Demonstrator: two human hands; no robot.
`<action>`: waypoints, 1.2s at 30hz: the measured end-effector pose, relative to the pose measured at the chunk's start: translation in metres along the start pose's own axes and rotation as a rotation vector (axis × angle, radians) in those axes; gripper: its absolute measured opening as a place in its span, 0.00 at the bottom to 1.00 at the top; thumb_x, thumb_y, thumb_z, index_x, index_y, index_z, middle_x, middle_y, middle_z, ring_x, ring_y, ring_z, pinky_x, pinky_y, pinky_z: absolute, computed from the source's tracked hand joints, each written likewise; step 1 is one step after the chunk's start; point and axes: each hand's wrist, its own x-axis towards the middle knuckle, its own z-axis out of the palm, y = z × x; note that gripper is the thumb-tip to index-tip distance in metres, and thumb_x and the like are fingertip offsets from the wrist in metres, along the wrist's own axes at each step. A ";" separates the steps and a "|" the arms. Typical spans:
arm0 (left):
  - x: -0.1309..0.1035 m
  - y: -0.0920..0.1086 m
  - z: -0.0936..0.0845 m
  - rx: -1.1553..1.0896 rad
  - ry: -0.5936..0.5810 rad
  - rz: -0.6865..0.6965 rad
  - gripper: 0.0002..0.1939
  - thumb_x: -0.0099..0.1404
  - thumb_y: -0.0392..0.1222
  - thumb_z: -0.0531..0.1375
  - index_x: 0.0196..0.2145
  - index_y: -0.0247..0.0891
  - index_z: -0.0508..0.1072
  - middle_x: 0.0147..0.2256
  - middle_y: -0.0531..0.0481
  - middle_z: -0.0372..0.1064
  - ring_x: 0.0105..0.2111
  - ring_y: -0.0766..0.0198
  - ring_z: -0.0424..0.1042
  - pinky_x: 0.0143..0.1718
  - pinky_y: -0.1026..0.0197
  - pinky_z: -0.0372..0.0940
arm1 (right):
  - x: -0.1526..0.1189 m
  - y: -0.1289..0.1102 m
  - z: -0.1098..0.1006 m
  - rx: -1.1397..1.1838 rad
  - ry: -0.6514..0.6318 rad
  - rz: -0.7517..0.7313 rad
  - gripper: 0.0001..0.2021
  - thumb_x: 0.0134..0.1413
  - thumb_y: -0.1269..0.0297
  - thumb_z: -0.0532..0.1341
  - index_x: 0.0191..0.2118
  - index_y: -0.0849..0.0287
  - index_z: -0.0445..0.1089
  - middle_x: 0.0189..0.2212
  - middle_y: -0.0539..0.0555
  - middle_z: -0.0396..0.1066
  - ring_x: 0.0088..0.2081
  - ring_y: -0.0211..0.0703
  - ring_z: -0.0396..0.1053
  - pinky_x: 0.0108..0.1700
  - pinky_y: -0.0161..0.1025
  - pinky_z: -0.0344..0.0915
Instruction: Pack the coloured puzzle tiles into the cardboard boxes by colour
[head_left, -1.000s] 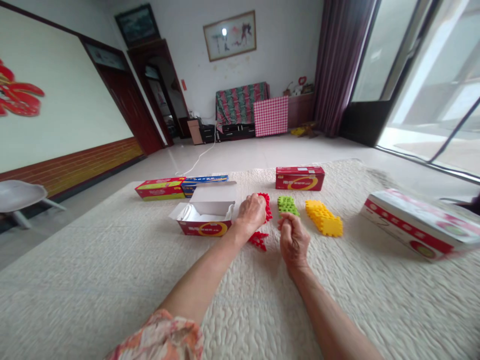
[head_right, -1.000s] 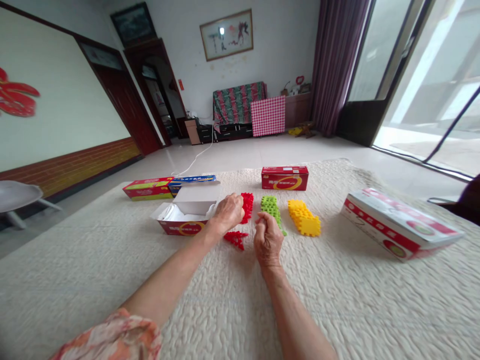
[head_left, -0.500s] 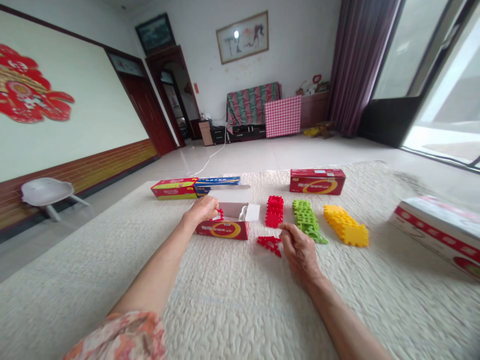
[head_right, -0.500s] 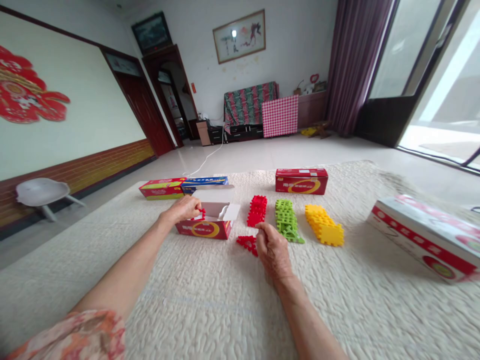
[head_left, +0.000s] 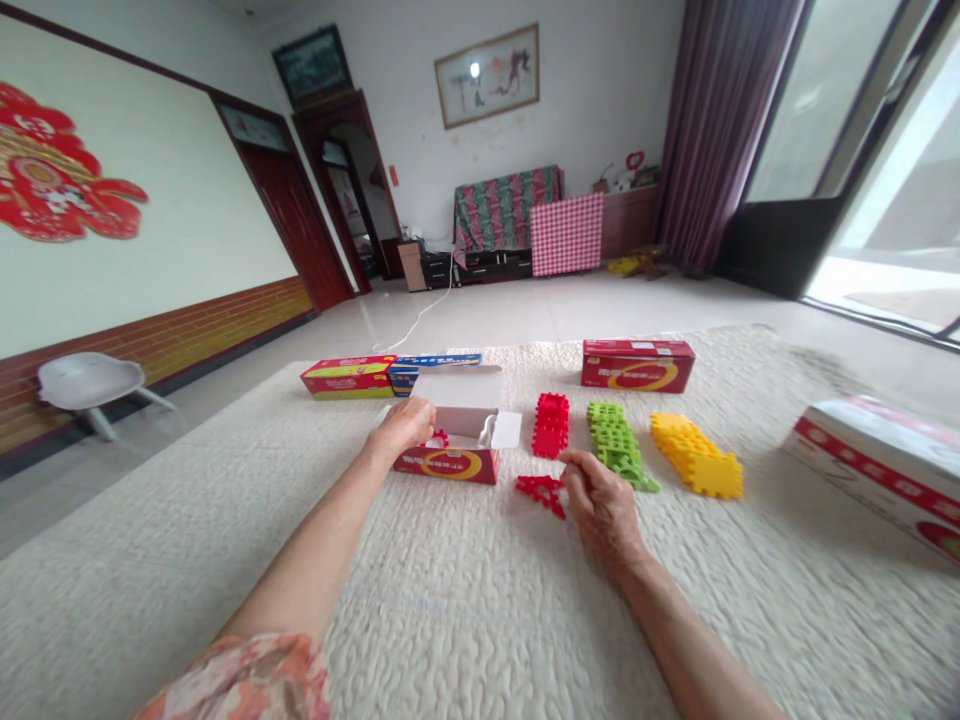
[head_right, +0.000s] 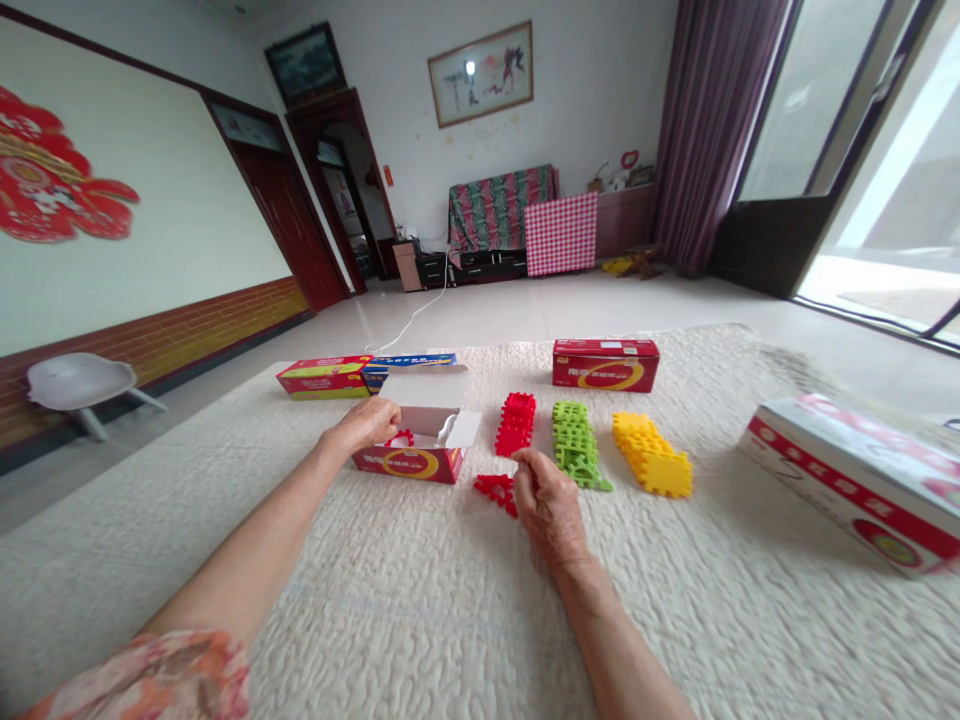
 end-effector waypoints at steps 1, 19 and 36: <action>-0.001 0.000 0.000 -0.007 0.004 0.006 0.10 0.54 0.34 0.57 0.31 0.38 0.79 0.32 0.44 0.77 0.36 0.60 0.74 0.35 0.65 0.63 | 0.000 0.000 0.000 0.000 0.002 -0.003 0.11 0.56 0.65 0.53 0.36 0.58 0.72 0.25 0.51 0.74 0.25 0.37 0.70 0.30 0.32 0.64; -0.005 0.005 -0.011 -0.186 -0.353 0.128 0.12 0.49 0.39 0.60 0.31 0.39 0.81 0.28 0.49 0.78 0.28 0.63 0.74 0.23 0.68 0.59 | 0.001 -0.003 -0.003 0.011 -0.015 0.051 0.11 0.57 0.64 0.53 0.37 0.58 0.72 0.24 0.50 0.73 0.24 0.37 0.69 0.30 0.32 0.63; 0.011 -0.012 0.010 -0.047 -0.242 0.348 0.13 0.50 0.37 0.56 0.29 0.42 0.81 0.27 0.49 0.77 0.27 0.63 0.72 0.29 0.66 0.60 | -0.001 0.001 -0.001 0.040 -0.018 0.118 0.11 0.57 0.64 0.53 0.38 0.58 0.72 0.26 0.50 0.74 0.24 0.37 0.69 0.30 0.32 0.64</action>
